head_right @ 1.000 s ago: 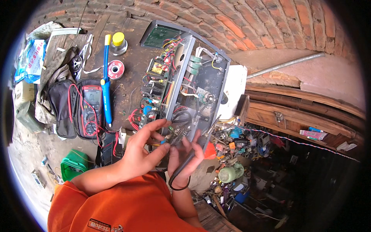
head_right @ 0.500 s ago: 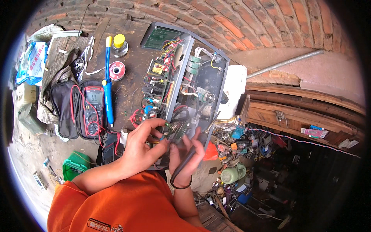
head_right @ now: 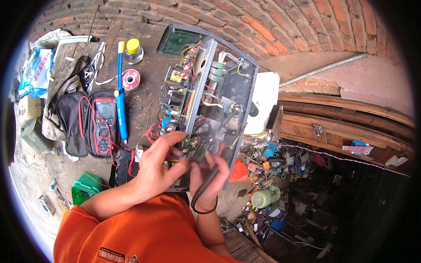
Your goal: The person uses a soldering iron to attach wires to a circuit board inside an open electronic device. They repeatedly heat joints and apply solder to secure connections while holding the board and wires in place.
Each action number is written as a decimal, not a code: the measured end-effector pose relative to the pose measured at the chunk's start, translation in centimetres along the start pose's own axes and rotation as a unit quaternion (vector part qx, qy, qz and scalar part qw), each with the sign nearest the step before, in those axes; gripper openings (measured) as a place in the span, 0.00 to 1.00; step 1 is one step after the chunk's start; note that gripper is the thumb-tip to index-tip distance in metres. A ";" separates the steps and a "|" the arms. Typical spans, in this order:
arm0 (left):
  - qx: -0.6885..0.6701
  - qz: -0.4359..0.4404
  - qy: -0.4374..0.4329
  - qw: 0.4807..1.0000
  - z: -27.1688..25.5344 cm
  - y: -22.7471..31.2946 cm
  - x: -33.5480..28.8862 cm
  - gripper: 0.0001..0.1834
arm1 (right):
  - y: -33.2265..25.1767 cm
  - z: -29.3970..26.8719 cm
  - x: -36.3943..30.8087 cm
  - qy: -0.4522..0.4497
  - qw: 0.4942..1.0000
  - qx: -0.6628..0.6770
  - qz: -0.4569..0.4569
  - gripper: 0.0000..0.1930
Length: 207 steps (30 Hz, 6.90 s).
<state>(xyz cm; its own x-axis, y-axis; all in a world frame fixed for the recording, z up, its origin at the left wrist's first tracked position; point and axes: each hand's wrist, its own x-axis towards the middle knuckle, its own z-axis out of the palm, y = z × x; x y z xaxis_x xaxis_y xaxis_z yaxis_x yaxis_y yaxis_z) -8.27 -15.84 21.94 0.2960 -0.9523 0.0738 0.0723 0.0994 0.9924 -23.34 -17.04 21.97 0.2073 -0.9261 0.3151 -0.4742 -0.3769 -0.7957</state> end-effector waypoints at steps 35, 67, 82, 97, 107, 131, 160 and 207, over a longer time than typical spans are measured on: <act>0.050 0.069 -0.017 0.996 0.9 -0.1 -0.4 0.25 | 0.7 -0.4 -0.6 -0.001 0.990 0.132 0.045 0.29; 0.124 0.143 -0.040 0.981 0.5 0.3 -0.2 0.26 | -0.6 0.2 -1.0 0.074 0.906 0.348 0.227 0.30; 0.136 0.163 -0.030 0.977 0.6 0.2 -0.4 0.28 | -1.6 -0.8 0.5 0.039 0.797 0.502 0.333 0.16; 0.139 0.198 -0.013 0.970 0.9 -0.1 -0.1 0.26 | -1.8 -0.4 0.5 0.049 0.803 0.484 0.345 0.23; 0.064 -0.012 -0.050 0.997 -0.2 0.3 -0.8 0.27 | -0.2 0.8 -0.3 -0.026 0.997 0.067 -0.015 0.42; 0.034 -0.095 -0.038 0.994 -1.7 -0.5 -0.8 0.26 | -0.3 -0.5 0.1 -0.032 0.996 0.079 0.014 0.34; 0.559 -0.096 -0.107 0.816 -5.1 -15.1 10.1 0.11 | 0.5 0.0 0.5 0.048 0.984 0.135 0.102 0.32; 0.007 -0.209 -0.063 0.976 -5.0 0.1 -0.2 0.08 | -0.3 -0.1 0.3 0.053 0.986 0.147 0.062 0.27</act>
<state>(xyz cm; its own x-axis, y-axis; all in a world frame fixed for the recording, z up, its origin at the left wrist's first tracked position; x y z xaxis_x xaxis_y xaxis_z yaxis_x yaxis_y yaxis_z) -3.53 -14.15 21.50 0.1250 -0.9370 -0.3263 0.1479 -0.3076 0.9399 -23.19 -17.22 22.38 0.0658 -0.9669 0.2466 -0.2189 -0.2551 -0.9418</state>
